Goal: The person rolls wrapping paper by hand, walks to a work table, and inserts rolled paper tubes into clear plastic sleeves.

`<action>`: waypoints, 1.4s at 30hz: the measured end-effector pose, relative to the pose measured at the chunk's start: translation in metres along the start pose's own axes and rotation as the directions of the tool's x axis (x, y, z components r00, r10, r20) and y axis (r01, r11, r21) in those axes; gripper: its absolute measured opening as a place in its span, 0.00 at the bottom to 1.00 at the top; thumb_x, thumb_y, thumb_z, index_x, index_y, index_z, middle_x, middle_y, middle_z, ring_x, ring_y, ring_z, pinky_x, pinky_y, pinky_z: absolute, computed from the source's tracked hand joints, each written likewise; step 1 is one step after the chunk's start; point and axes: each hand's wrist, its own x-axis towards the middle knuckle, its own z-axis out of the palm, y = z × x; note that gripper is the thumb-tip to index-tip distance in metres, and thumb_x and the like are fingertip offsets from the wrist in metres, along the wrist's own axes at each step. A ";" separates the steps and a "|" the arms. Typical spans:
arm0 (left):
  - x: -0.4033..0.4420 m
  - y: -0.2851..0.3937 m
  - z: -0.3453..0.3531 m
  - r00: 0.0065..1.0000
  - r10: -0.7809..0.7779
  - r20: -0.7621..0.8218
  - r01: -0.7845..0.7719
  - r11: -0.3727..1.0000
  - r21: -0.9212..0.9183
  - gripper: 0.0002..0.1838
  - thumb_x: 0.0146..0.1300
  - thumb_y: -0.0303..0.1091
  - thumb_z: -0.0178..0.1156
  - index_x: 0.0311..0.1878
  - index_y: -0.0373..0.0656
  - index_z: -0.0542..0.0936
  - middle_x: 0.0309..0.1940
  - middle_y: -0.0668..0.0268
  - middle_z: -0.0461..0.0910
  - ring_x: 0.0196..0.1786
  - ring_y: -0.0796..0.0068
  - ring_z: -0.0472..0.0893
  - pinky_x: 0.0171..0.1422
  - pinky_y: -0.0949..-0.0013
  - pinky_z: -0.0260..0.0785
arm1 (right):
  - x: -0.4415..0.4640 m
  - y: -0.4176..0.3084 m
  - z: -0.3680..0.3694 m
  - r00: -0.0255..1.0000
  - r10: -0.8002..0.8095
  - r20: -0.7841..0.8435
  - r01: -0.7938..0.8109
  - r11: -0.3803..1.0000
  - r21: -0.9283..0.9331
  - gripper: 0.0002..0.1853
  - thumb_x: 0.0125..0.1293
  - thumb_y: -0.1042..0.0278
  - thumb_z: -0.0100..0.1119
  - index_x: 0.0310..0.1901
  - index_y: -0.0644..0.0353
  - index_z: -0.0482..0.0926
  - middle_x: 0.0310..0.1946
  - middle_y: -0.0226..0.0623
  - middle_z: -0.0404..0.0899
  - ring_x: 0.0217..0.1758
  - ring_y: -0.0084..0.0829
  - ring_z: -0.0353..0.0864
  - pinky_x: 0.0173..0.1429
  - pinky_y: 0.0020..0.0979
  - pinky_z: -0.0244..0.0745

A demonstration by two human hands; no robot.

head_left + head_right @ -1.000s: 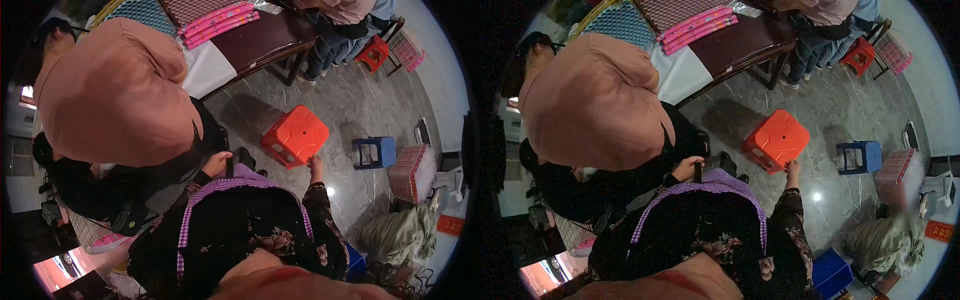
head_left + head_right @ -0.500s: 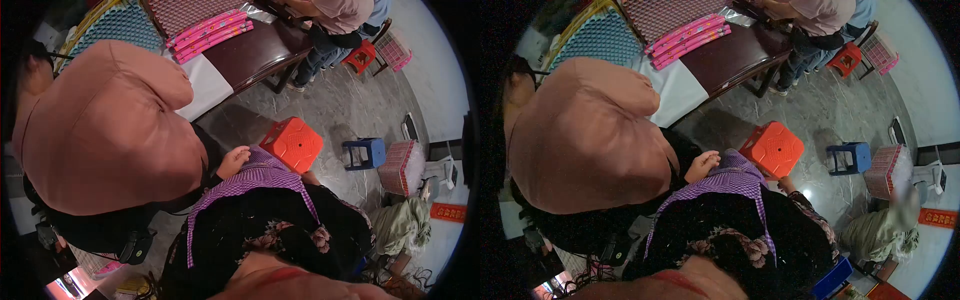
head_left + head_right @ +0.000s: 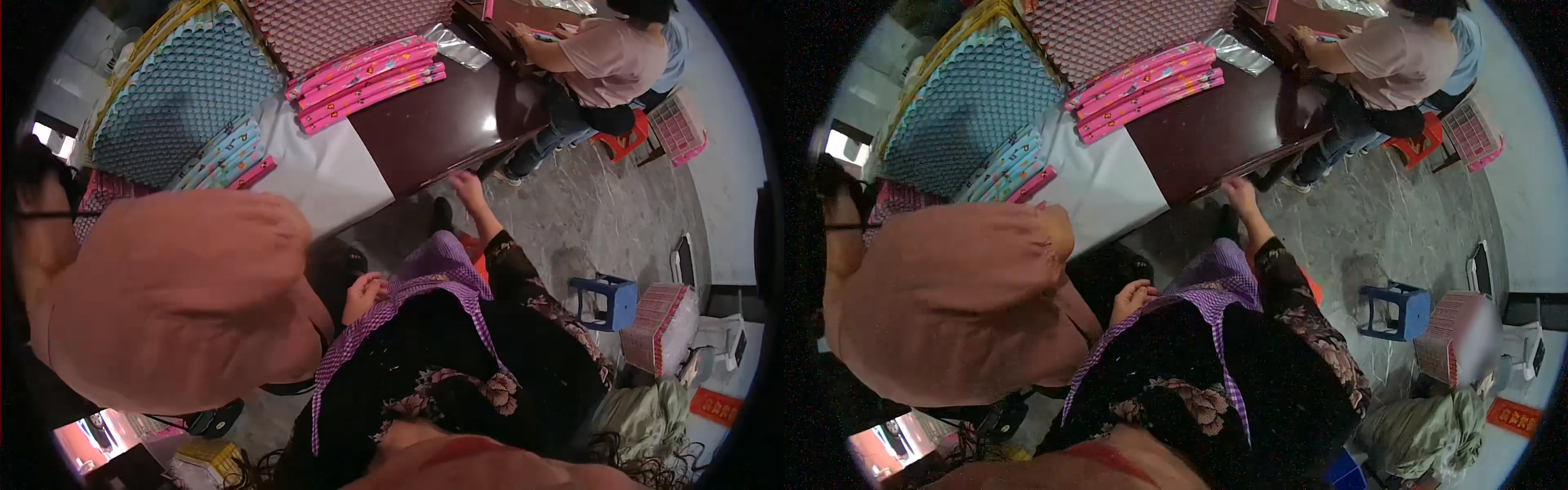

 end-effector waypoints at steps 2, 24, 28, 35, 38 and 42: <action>0.026 0.017 0.012 0.993 -0.084 -0.085 0.089 0.994 0.062 0.17 0.72 0.34 0.50 0.56 0.32 0.72 0.43 0.57 0.79 0.43 0.70 0.81 0.50 0.68 0.74 | 0.074 -0.047 -0.021 1.000 0.030 0.001 -0.030 0.984 0.178 0.14 0.61 0.62 0.61 0.44 0.62 0.83 0.33 0.40 0.84 0.36 0.27 0.82 0.43 0.30 0.75; 0.274 0.126 0.187 0.909 -0.340 -0.239 0.370 0.924 0.091 0.18 0.72 0.36 0.51 0.60 0.37 0.70 0.48 0.61 0.79 0.45 0.76 0.79 0.50 0.71 0.72 | 0.485 0.060 -0.088 0.941 -0.338 -0.012 0.274 0.781 -0.561 0.11 0.60 0.59 0.60 0.40 0.53 0.82 0.46 0.34 0.77 0.54 0.42 0.71 0.60 0.47 0.60; 0.288 0.151 0.188 0.933 -0.288 -0.214 0.324 0.932 0.161 0.18 0.71 0.34 0.52 0.59 0.35 0.70 0.46 0.60 0.79 0.44 0.76 0.79 0.49 0.72 0.72 | 0.505 0.048 -0.098 0.979 -0.013 -0.202 0.009 1.000 -0.019 0.10 0.62 0.59 0.60 0.37 0.54 0.85 0.41 0.37 0.81 0.47 0.42 0.77 0.55 0.41 0.66; 0.326 0.152 0.158 0.993 -0.040 -0.109 0.055 0.988 0.141 0.16 0.69 0.31 0.52 0.55 0.33 0.74 0.42 0.60 0.81 0.41 0.76 0.79 0.49 0.73 0.72 | 0.496 -0.062 -0.163 0.957 0.085 -0.278 0.193 0.529 0.827 0.11 0.65 0.64 0.61 0.44 0.62 0.81 0.36 0.28 0.80 0.37 0.20 0.75 0.40 0.25 0.70; 0.341 0.160 0.145 0.997 0.076 -0.007 -0.074 0.988 0.136 0.17 0.71 0.37 0.51 0.57 0.36 0.72 0.46 0.62 0.79 0.42 0.77 0.79 0.46 0.73 0.72 | 0.488 -0.085 -0.168 0.976 0.144 -0.165 0.049 0.589 0.807 0.10 0.67 0.65 0.57 0.47 0.58 0.77 0.42 0.30 0.80 0.45 0.24 0.78 0.43 0.29 0.74; 0.343 0.181 0.142 0.997 0.064 0.052 -0.064 0.998 -0.006 0.19 0.71 0.38 0.52 0.59 0.37 0.71 0.48 0.62 0.79 0.46 0.75 0.79 0.50 0.71 0.71 | 0.471 -0.116 -0.172 0.963 0.015 -0.268 0.193 0.655 0.730 0.11 0.67 0.65 0.56 0.47 0.59 0.77 0.40 0.29 0.80 0.43 0.24 0.79 0.43 0.30 0.76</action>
